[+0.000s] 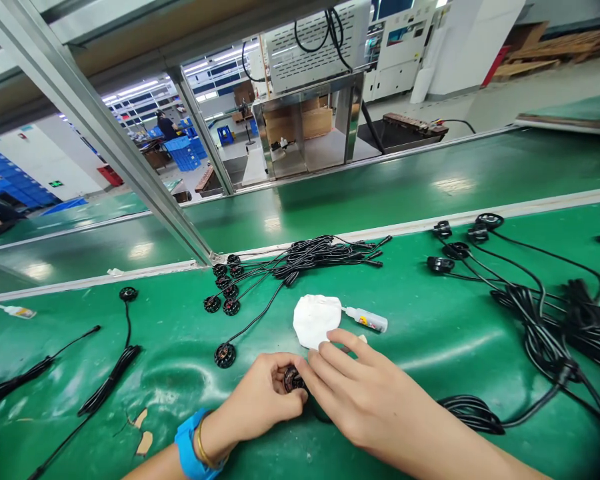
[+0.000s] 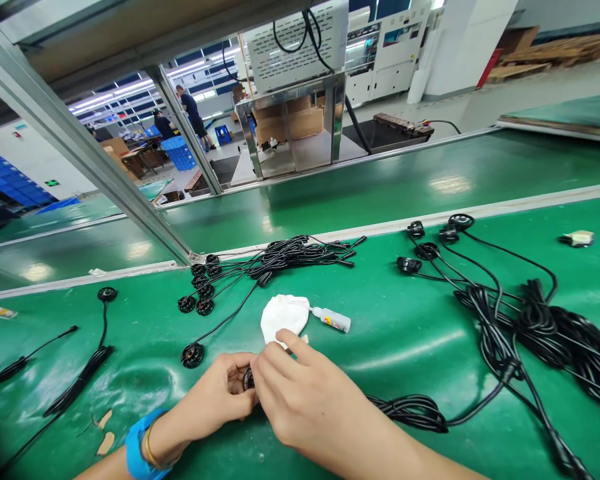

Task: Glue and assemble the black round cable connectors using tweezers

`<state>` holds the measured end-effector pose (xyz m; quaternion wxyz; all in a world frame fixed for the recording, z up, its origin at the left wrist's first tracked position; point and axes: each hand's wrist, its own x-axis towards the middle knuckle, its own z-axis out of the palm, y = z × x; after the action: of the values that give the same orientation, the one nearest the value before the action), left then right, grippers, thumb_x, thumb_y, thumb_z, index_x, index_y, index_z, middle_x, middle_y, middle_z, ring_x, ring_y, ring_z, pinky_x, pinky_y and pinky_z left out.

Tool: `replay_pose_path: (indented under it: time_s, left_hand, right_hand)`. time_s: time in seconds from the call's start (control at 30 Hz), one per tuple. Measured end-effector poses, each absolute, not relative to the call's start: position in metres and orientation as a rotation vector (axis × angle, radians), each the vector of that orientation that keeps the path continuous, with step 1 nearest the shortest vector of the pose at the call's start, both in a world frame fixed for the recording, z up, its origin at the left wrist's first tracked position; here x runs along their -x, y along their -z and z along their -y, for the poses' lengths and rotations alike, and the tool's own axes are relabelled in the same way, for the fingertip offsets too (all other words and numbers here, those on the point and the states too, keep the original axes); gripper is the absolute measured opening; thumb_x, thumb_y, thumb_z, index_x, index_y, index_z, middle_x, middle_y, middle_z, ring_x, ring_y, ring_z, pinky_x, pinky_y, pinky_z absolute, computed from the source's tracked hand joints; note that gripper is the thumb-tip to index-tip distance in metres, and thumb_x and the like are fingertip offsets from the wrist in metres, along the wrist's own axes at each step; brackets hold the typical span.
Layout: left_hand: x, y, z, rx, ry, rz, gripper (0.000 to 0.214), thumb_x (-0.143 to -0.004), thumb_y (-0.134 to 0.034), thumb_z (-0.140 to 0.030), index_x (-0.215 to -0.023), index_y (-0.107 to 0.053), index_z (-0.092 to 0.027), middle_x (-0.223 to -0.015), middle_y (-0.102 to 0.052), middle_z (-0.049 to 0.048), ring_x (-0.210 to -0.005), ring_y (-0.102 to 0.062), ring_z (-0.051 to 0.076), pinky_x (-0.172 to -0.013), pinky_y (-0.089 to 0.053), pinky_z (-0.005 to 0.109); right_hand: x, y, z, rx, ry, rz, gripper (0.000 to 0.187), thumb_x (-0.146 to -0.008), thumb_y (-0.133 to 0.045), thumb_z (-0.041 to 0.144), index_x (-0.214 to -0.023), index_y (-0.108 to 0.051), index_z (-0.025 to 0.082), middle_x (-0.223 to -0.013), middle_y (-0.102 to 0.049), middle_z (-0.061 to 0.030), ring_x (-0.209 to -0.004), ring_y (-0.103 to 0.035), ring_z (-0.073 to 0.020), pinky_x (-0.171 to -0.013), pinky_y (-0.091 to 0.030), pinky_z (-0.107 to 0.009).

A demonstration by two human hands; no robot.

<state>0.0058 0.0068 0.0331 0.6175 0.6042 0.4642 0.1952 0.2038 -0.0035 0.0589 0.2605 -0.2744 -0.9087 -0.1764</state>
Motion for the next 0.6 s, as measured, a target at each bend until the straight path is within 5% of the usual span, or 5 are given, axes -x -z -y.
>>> replay_pose_path:
  time_s: [0.6]
  left_hand:
    - [-0.0029, -0.0273, -0.0069, -1.327, -0.441, -1.13, 0.03, -0.074, -0.063, -0.012, -0.103, -0.07, -0.01, -0.06, -0.054, -0.0048, -0.047, -0.044, 0.007, -0.045, -0.038, 0.018]
  right_hand:
    - [-0.1979, -0.0603, 0.0063, 0.851, 0.461, 2.521, 0.018, -0.086, -0.051, 0.009, -0.083, -0.068, 0.015, -0.071, -0.054, -0.0059, -0.074, -0.047, -0.0233, -0.084, -0.037, -0.042]
